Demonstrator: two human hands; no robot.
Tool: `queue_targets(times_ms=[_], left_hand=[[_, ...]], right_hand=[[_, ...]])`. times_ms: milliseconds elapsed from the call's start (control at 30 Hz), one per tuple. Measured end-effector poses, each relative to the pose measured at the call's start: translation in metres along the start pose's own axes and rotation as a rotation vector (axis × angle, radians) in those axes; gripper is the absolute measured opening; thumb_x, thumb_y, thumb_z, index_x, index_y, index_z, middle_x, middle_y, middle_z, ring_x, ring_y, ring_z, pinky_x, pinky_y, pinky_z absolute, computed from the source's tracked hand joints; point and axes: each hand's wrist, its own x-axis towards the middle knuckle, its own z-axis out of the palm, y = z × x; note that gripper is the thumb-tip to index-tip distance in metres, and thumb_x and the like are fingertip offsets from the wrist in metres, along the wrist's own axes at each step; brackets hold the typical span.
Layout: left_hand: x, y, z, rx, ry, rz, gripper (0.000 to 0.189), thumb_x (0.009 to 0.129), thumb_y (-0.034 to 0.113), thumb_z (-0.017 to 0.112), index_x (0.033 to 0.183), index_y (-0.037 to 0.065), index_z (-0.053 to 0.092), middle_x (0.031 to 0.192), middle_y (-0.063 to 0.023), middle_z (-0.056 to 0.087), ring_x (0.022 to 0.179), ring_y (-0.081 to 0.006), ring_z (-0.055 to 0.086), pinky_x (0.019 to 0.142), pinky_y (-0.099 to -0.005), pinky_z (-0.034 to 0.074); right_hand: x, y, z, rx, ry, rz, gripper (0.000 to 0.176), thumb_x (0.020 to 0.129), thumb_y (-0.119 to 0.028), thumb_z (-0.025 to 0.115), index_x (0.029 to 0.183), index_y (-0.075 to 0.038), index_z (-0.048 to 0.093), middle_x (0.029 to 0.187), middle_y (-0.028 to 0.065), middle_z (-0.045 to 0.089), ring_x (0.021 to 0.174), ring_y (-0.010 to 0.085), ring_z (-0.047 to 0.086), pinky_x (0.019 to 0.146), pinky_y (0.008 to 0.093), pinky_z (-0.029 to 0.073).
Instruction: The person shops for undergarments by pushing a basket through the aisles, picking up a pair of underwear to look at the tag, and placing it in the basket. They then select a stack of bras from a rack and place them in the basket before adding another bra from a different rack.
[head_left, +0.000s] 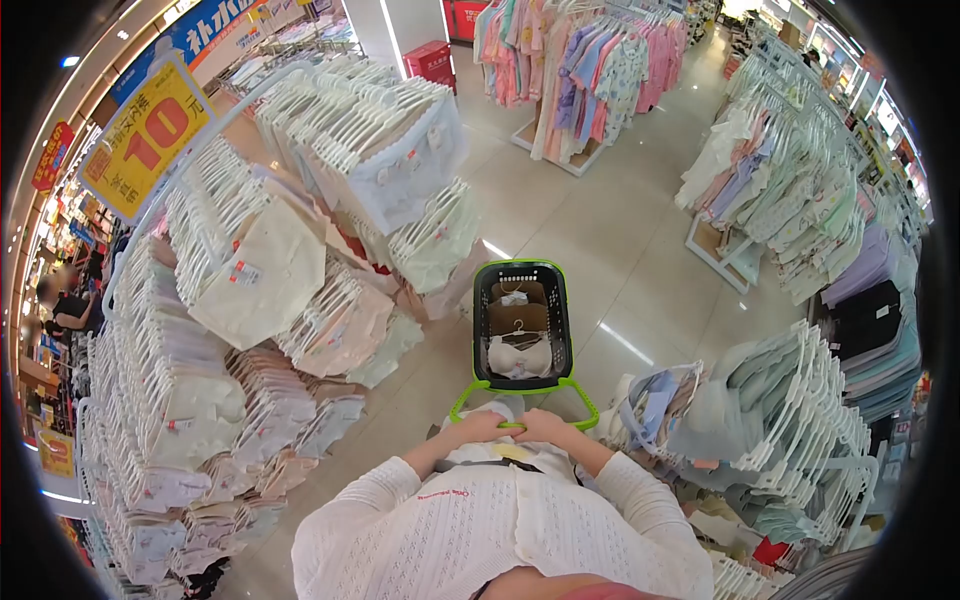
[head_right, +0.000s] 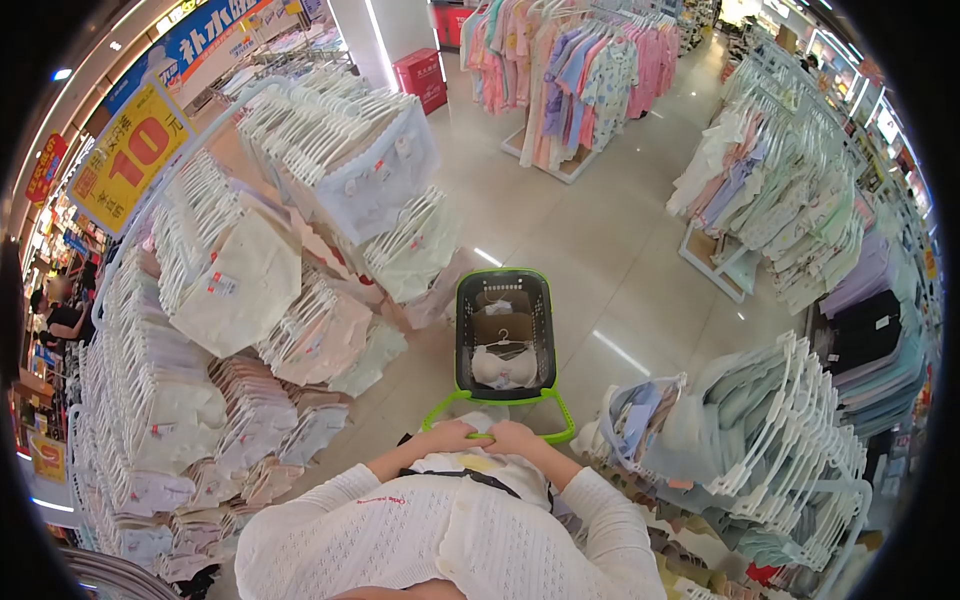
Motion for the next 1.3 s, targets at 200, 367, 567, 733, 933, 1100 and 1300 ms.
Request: queue_targets(times_ms=[200, 367, 567, 733, 933, 1100, 1300], left_hand=[[0.041, 0.000, -0.035, -0.074, -0.112, -0.036, 0.072, 0.075, 0.069, 0.039, 0.089, 0.003, 0.064, 0.090, -0.0214, 0.060, 0.087, -0.0352, 0.057, 0.077, -0.0417, 0.044], [0.085, -0.001, -0.077, -0.122, -0.122, -0.008, 0.069, 0.074, 0.067, 0.043, 0.092, 0.004, 0.064, 0.089, -0.0208, 0.061, 0.087, -0.0320, 0.059, 0.075, -0.0409, 0.045], [0.138, -0.002, -0.117, -0.176, -0.118, -0.017, 0.073, 0.074, 0.069, 0.042, 0.085, 0.001, 0.065, 0.073, -0.0153, 0.061, 0.069, -0.0273, 0.058, 0.064, -0.0386, 0.045], [0.161, 0.003, -0.136, -0.346, -0.042, -0.046, 0.072, 0.073, 0.069, 0.044, 0.068, -0.001, 0.062, 0.057, -0.0078, 0.053, 0.051, -0.0177, 0.048, 0.047, -0.0337, 0.036], [0.198, 0.004, -0.151, -0.381, -0.080, -0.162, 0.076, 0.069, 0.072, 0.045, 0.072, -0.002, 0.063, 0.064, -0.0115, 0.061, 0.060, -0.0225, 0.058, 0.055, -0.0346, 0.045], [0.239, 0.005, -0.181, -0.516, -0.077, -0.254, 0.074, 0.068, 0.073, 0.047, 0.064, 0.000, 0.061, 0.056, -0.0076, 0.056, 0.052, -0.0191, 0.055, 0.051, -0.0322, 0.044], [0.279, 0.015, -0.210, -0.652, 0.109, -0.360, 0.073, 0.068, 0.072, 0.047, 0.062, 0.001, 0.060, 0.053, -0.0066, 0.054, 0.050, -0.0173, 0.054, 0.048, -0.0311, 0.043]], right_hand=[[0.015, 0.026, -0.027, -0.039, 0.014, 0.094, 0.038, 0.065, -0.041, 0.061, 0.086, -0.010, 0.065, 0.082, 0.0142, 0.064, 0.079, 0.0305, 0.061, 0.069, 0.0407, 0.048], [0.027, 0.067, -0.061, -0.155, 0.122, 0.215, 0.036, 0.065, -0.042, 0.063, 0.082, -0.011, 0.066, 0.081, 0.0119, 0.063, 0.081, 0.0287, 0.060, 0.074, 0.0430, 0.046], [0.038, 0.113, -0.093, -0.318, 0.587, 0.503, 0.027, 0.062, -0.034, 0.066, 0.082, -0.016, 0.066, 0.089, 0.0087, 0.061, 0.096, 0.0279, 0.053, 0.096, 0.0592, 0.020], [0.043, 0.103, -0.128, 0.035, 1.023, 0.740, 0.026, 0.063, -0.025, 0.067, 0.082, -0.010, 0.058, 0.124, 0.0159, 0.039, 0.123, 0.0397, 0.026, 0.093, 0.0689, 0.009], [0.076, 0.158, -0.144, 0.213, 1.172, 0.443, 0.029, 0.059, -0.011, 0.068, 0.082, -0.006, 0.051, 0.124, 0.0239, 0.033, 0.121, 0.0484, 0.021, 0.098, 0.0582, 0.019], [0.095, 0.186, -0.208, 0.150, 1.084, 0.312, 0.033, 0.056, -0.005, 0.068, 0.084, -0.006, 0.050, 0.121, 0.0237, 0.034, 0.117, 0.0500, 0.024, 0.099, 0.0532, 0.022], [0.129, 0.220, -0.276, 0.050, 0.995, 0.186, 0.031, 0.054, -0.005, 0.069, 0.080, -0.005, 0.052, 0.115, 0.0217, 0.038, 0.113, 0.0472, 0.029, 0.095, 0.0532, 0.027]])
